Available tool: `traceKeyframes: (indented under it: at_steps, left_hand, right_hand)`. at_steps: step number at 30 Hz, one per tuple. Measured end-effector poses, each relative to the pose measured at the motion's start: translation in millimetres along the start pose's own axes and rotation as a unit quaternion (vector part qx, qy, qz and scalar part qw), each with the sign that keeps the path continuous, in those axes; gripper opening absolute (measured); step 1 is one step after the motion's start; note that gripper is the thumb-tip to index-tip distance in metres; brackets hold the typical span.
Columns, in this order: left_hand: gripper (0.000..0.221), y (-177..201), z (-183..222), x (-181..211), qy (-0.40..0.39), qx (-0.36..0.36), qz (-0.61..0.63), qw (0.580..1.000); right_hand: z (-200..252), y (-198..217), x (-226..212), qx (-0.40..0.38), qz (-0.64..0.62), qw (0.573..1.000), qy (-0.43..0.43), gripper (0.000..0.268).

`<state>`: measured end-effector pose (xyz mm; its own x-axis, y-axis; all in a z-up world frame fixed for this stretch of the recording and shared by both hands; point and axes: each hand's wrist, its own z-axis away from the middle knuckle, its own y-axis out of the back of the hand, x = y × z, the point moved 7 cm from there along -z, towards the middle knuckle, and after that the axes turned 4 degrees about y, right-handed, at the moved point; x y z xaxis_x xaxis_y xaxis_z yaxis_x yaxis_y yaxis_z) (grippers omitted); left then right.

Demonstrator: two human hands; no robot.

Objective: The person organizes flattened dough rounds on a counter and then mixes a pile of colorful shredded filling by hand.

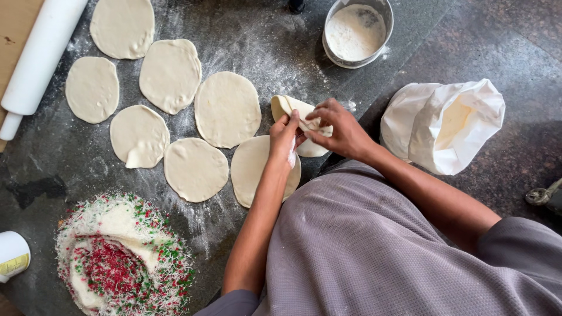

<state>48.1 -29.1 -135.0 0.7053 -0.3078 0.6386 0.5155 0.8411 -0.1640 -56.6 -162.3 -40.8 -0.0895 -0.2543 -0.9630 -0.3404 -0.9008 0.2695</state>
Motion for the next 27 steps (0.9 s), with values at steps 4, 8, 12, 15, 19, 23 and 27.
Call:
traceKeyframes:
  at_steps: [4,8,12,15,19,23,27]
  left_hand:
    - [0.033,-6,9,6,0.0,-0.024,0.024,0.999]
    - [0.034,-13,15,12,-0.003,-0.055,0.03,0.998]
    - [0.033,-15,26,20,0.005,-0.061,-0.009,0.998]
    - [0.033,-19,35,26,-0.008,-0.067,-0.031,0.997]
    - [0.034,-19,41,24,-0.012,-0.056,-0.045,0.997]
    - [0.031,-16,26,15,0.019,-0.052,0.015,0.998]
    - [0.027,-8,13,1,0.007,-0.038,0.06,0.997]
  right_hand:
    - [-16,6,11,-0.014,0.015,0.999,-0.046,0.043]
    - [-32,4,16,-0.064,0.074,0.991,-0.09,0.044]
    - [-49,3,27,-0.146,0.05,0.984,-0.09,0.042]
    - [-57,6,35,-0.211,0.048,0.973,-0.081,0.036]
    - [-63,12,37,-0.223,0.04,0.973,-0.053,0.033]
    - [-76,13,45,-0.205,0.052,0.975,-0.069,0.03]
    - [-80,2,40,-0.174,0.151,0.973,0.028,0.039]
